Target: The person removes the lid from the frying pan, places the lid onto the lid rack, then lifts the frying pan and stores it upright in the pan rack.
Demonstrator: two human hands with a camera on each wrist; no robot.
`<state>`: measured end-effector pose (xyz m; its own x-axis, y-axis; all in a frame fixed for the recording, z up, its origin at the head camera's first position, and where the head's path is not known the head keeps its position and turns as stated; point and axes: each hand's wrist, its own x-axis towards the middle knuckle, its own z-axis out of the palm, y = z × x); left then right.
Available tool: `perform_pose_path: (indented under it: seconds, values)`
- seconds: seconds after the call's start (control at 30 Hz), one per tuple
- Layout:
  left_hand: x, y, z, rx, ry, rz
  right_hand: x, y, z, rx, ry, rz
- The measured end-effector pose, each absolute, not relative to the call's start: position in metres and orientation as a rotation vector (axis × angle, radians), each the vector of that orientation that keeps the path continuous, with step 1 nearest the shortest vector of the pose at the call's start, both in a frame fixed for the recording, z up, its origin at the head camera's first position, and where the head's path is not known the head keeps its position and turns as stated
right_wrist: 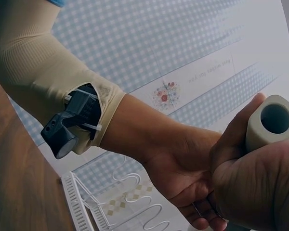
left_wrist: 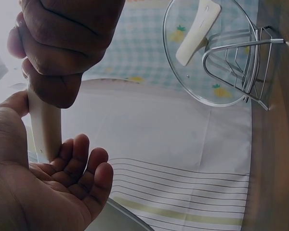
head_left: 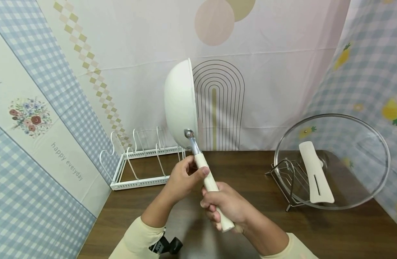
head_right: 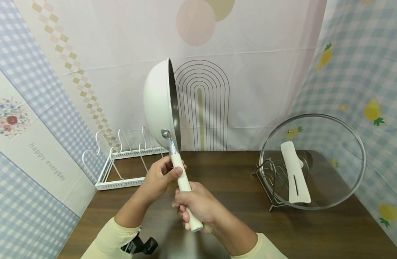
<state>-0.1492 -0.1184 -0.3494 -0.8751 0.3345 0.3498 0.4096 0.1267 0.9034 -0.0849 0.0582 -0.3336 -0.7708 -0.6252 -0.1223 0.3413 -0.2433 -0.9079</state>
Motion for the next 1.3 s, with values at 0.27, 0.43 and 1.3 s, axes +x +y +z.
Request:
perform_pose_path:
  seconds: [0.27,0.43,1.3]
  values:
    - [-0.149,-0.120,-0.348,-0.760,-2.310,-1.889,-0.085,0.056,-0.332,-0.344,1.419,-2.052]
    - [-0.150,-0.122,-0.348,-0.761,-2.306,-1.883,-0.086,0.054,-0.332,-0.338,1.425,-2.053]
    - [-0.146,-0.135,-0.346,-0.792,-2.296,-1.837,-0.079,0.039,-0.330,-0.322,1.434,-2.071]
